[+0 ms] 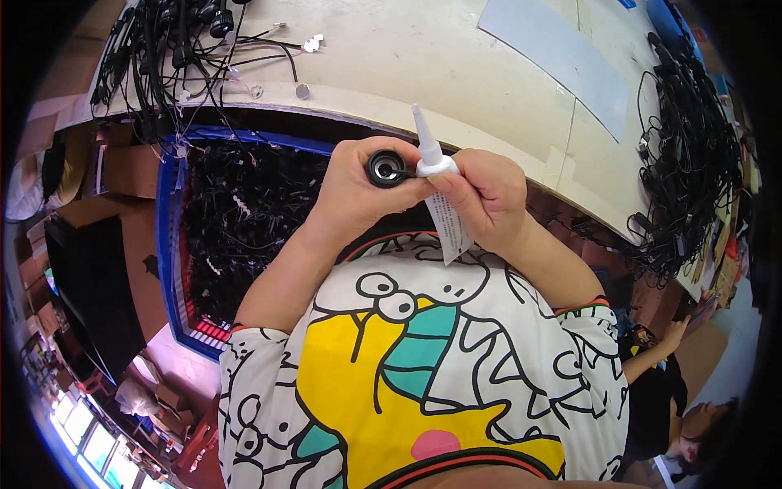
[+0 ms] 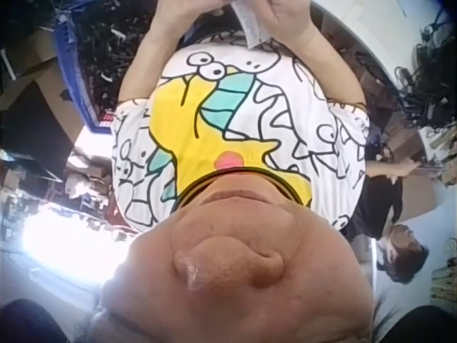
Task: The person assembles electronic components by applying adhesive from a tube to small components and gluing them into a housing, then connecting wires to complete the assembly.
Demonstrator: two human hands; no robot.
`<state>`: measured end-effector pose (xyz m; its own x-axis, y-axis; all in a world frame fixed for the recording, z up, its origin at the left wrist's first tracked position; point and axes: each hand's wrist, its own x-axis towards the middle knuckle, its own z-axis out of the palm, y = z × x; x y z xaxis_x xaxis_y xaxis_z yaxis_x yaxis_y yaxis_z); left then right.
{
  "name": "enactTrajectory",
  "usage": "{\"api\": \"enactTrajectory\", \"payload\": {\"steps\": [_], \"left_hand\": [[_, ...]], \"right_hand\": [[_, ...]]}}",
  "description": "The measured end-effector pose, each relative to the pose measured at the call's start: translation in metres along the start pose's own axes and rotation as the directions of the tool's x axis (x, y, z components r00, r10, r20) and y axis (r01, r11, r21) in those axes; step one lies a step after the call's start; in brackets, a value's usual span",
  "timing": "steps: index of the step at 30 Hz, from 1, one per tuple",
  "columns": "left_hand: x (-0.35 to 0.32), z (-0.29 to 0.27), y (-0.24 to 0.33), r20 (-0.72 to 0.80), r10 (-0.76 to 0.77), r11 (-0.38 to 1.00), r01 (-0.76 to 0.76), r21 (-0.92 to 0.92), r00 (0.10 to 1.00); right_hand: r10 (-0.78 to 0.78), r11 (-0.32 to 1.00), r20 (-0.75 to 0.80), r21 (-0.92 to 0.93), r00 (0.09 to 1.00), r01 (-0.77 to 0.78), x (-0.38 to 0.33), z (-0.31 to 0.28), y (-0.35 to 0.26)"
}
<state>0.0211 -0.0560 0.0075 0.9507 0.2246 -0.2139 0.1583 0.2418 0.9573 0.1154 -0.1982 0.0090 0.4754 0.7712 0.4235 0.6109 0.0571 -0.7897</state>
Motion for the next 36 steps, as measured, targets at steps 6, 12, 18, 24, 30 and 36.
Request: {"api": "enactTrajectory", "payload": {"steps": [6, 12, 18, 24, 30, 36], "left_hand": [[-0.002, 0.001, -0.001, 0.016, -0.029, 0.998, 0.030, -0.048, 0.999], [-0.002, 0.003, -0.006, 0.008, 0.052, 0.996, -0.051, -0.070, 0.999], [-0.004, 0.003, -0.004, 0.020, 0.087, 0.993, -0.085, -0.077, 0.996], [-0.006, 0.001, -0.002, 0.028, 0.168, 0.984, -0.167, -0.055, 0.985], [-0.007, -0.002, 0.004, 0.062, 0.091, 0.995, -0.089, -0.032, 0.994], [-0.002, -0.020, 0.003, 0.194, 0.170, 0.929, -0.223, 0.296, 0.966]], "right_hand": [[0.003, 1.000, 0.006, -0.006, 1.000, -0.003, -0.003, 0.000, -0.001], [0.011, 1.000, 0.015, -0.018, 1.000, -0.011, -0.004, -0.001, -0.003], [0.048, 0.999, 0.059, 0.018, 0.997, -0.049, -0.002, -0.004, -0.007], [0.060, 0.995, 0.107, 0.072, 0.992, -0.068, 0.002, -0.007, -0.012], [0.089, 0.993, 0.121, 0.067, 0.989, -0.098, 0.002, -0.011, -0.010], [0.536, 0.354, 0.582, 0.503, 0.612, -0.789, 0.023, -0.054, -0.028]]}}
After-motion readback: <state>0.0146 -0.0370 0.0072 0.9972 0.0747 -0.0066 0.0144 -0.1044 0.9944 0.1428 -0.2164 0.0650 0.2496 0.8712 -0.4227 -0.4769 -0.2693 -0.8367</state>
